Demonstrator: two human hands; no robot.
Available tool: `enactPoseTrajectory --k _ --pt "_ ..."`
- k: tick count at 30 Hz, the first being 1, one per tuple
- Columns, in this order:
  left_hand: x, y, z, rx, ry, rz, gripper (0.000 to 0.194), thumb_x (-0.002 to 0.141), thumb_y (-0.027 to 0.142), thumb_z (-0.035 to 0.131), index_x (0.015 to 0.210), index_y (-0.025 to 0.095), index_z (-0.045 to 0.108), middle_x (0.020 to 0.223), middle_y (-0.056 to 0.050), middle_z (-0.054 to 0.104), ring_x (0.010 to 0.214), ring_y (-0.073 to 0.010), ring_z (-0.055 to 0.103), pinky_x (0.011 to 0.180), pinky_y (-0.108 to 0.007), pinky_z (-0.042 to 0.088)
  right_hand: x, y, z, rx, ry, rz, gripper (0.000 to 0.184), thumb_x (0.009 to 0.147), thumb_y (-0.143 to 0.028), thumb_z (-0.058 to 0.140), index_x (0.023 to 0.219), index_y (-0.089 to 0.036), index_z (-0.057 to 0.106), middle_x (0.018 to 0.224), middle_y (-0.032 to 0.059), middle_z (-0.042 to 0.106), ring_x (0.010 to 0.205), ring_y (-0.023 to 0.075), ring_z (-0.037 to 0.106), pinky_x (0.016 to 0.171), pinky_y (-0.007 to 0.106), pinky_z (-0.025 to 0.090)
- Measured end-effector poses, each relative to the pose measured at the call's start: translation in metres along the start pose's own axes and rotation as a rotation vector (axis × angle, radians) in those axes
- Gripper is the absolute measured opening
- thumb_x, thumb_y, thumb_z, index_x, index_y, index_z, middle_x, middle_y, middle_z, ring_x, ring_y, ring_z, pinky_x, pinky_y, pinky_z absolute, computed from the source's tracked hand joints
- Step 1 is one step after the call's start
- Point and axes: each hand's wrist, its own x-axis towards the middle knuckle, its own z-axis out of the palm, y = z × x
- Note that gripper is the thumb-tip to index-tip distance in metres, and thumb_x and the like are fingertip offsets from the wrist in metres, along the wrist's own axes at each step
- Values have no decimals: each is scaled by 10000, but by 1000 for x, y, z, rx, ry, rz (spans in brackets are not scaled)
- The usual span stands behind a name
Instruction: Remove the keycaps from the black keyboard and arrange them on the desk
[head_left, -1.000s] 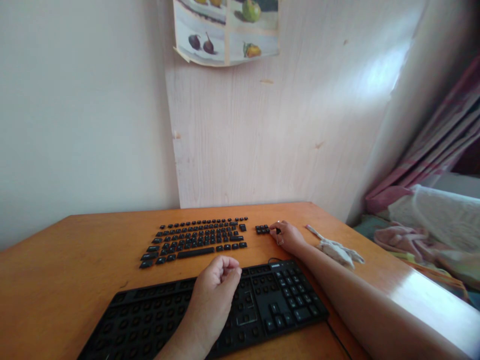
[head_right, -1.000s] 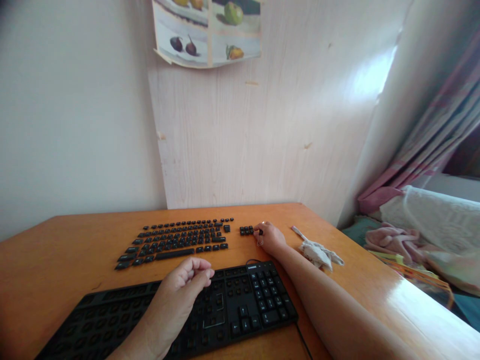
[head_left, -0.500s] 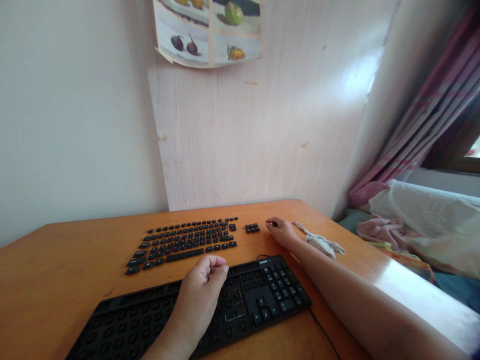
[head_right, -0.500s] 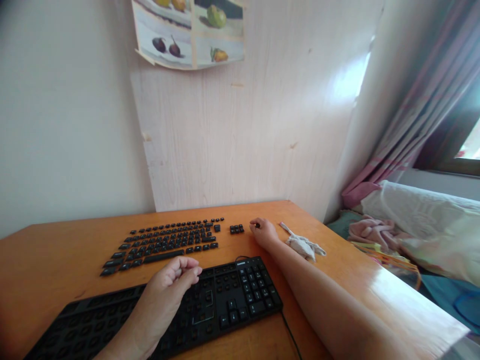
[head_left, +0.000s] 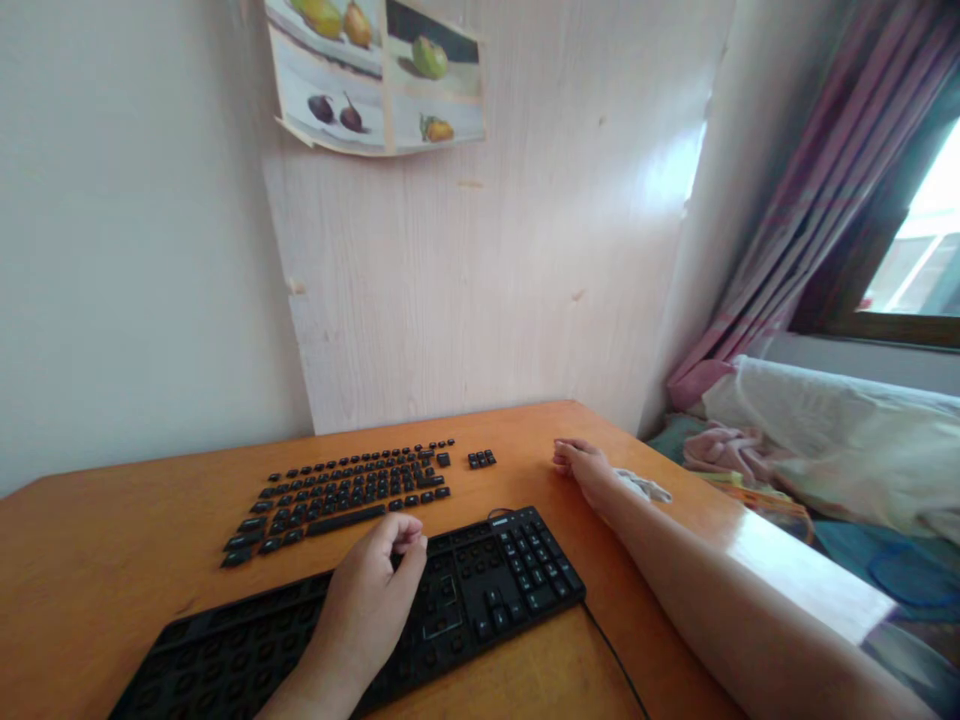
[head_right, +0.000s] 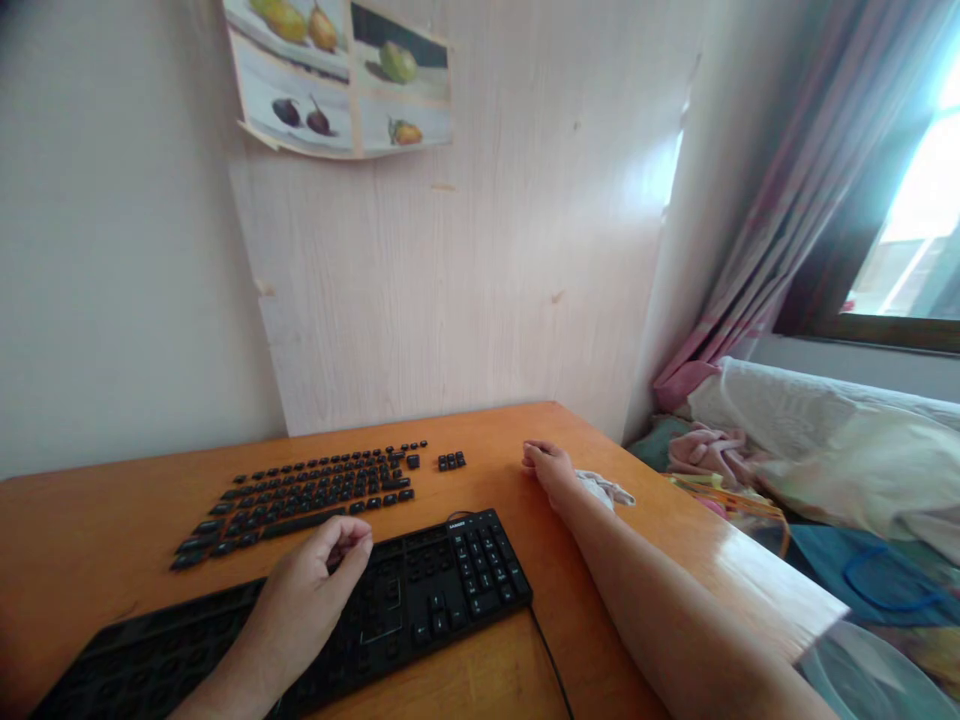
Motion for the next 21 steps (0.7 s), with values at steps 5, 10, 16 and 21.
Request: enactPoseTrajectory --k 5,10,16,21 --pt "-1 -2 0 242 -29 152 168 866 318 519 934 212 630 1003 -62 678 1001 -230 609 920 -377 443 -12 -12 -1 105 25 14 275 855 -341 607 1036 -134 630 802 37 634 667 118 607 580 222 489" --pt "-4 0 -3 387 -104 163 186 871 297 518 975 205 641 1027 -78 669 1015 -239 599 914 -377 435 -35 -42 10 132 -23 -25 377 722 -435 704 956 -140 708 653 -1 573 533 99 487 457 217 356" --pt "-5 3 -1 467 -140 144 235 865 331 533 1031 209 645 1057 -74 662 1043 -252 582 927 -389 418 -69 -82 24 190 -138 -61 365 724 -422 672 943 -136 727 610 -18 522 489 82 402 431 225 277" --pt "-8 6 1 507 -131 142 243 834 345 574 1025 215 648 1033 -76 647 1039 -259 572 908 -390 418 -91 -89 25 259 -210 -65 344 777 -431 620 936 -135 695 618 -18 514 475 75 390 419 221 265"
